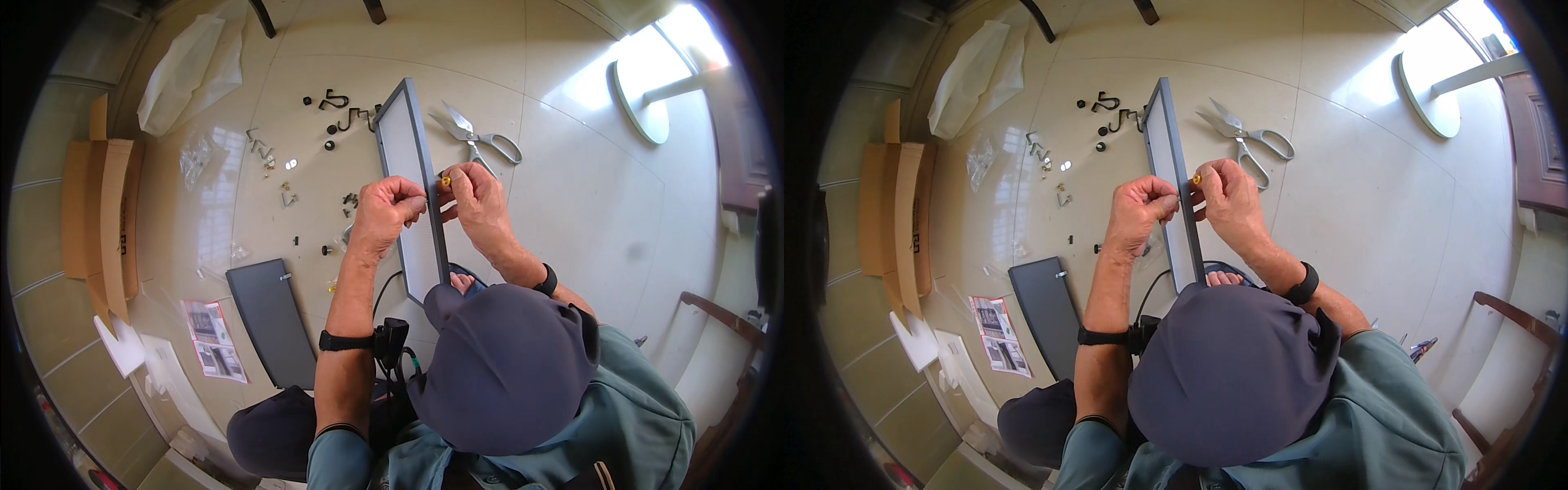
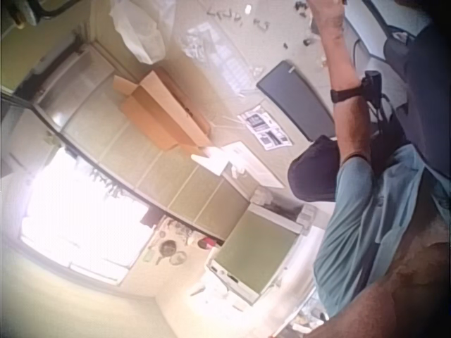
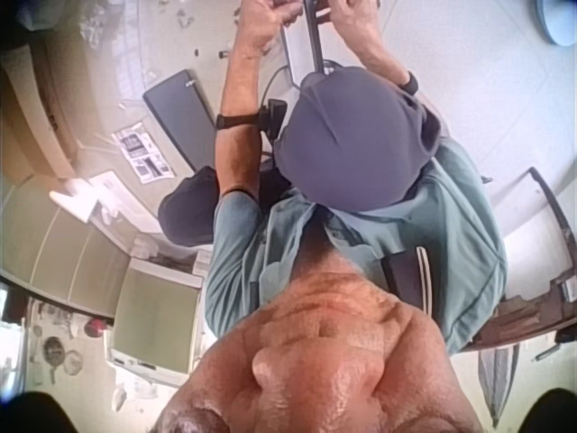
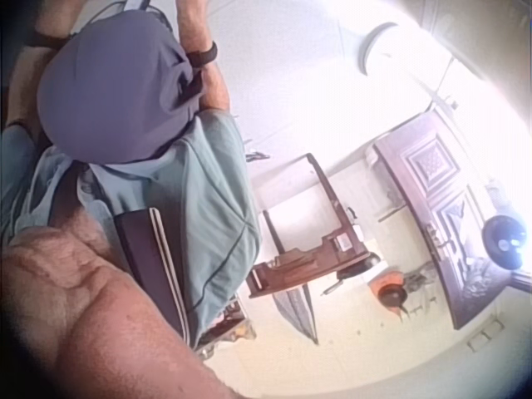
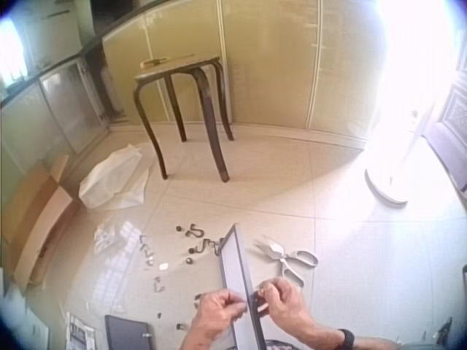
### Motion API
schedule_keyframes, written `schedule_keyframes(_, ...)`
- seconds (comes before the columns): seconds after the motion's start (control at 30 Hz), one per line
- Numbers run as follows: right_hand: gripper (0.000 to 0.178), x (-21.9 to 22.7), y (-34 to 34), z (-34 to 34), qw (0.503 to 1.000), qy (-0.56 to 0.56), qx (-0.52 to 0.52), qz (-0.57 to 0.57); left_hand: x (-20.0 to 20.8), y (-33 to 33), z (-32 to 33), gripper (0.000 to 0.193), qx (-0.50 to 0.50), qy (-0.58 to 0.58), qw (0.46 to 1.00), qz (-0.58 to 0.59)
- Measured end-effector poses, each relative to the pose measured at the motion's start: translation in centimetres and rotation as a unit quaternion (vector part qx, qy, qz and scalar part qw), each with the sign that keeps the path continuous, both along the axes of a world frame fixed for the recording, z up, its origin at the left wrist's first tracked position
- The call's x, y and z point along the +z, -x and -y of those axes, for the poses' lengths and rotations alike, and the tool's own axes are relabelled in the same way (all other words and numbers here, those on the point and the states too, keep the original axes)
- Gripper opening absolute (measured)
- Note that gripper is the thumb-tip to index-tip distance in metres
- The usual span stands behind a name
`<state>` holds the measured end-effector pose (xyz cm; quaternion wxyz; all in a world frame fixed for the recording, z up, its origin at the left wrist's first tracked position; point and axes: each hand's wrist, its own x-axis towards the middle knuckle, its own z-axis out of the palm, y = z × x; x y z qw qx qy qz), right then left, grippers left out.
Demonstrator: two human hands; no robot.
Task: The person fits a textured mesh panel into a rectangular frame, removes it, and uses shears to cut small yellow components from a plastic strip while seated on the floor.
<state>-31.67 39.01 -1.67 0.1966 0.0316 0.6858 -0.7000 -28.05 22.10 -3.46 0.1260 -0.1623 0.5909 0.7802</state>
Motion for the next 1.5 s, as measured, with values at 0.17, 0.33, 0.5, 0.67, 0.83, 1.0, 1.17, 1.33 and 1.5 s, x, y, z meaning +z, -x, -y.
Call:
schedule_keyframes(0.17,0.030,0.5,-0.2,0.5,1.000,0.018,0.005,0.015,-0.8,-0.4,0.3,0.008,0.019,-0.079,0.997,-0.005)
schedule_keyframes(0.33,0.029,0.6,-0.2,0.4,1.000,0.007,0.002,0.007,-1.1,-0.3,-0.1,0.007,0.023,-0.081,0.996,-0.003)
schedule_keyframes(0.5,0.027,0.3,-0.3,0.4,1.000,-0.004,-0.003,-0.006,-1.0,-0.6,-0.3,0.003,0.028,-0.069,0.997,-0.005)
schedule_keyframes(0.67,0.026,0.3,-0.3,0.2,1.000,-0.019,-0.007,-0.021,-0.5,-0.6,-0.8,0.007,0.028,-0.047,0.999,0.003)
schedule_keyframes(0.83,0.026,0.5,-0.3,0.2,0.999,-0.026,-0.008,-0.022,0.0,-0.7,-1.0,0.009,0.029,-0.021,0.999,0.019)
schedule_keyframes(1.0,0.026,0.3,-0.3,0.2,0.999,-0.017,-0.005,-0.029,0.5,-0.9,-0.7,0.016,-0.001,0.033,0.999,0.032)
schedule_keyframes(1.17,0.026,0.4,-0.4,0.5,1.000,-0.009,-0.006,-0.029,-0.1,-1.1,-0.6,0.016,0.012,0.015,0.999,0.027)
schedule_keyframes(1.33,0.025,0.7,-0.4,0.4,0.999,-0.031,-0.001,-0.034,-0.3,-1.3,-1.2,0.017,0.029,0.004,0.999,0.029)
schedule_keyframes(1.5,0.029,0.8,-0.2,0.7,0.998,0.050,0.023,0.006,-0.6,-2.0,-0.7,0.015,0.093,-0.045,0.994,0.027)
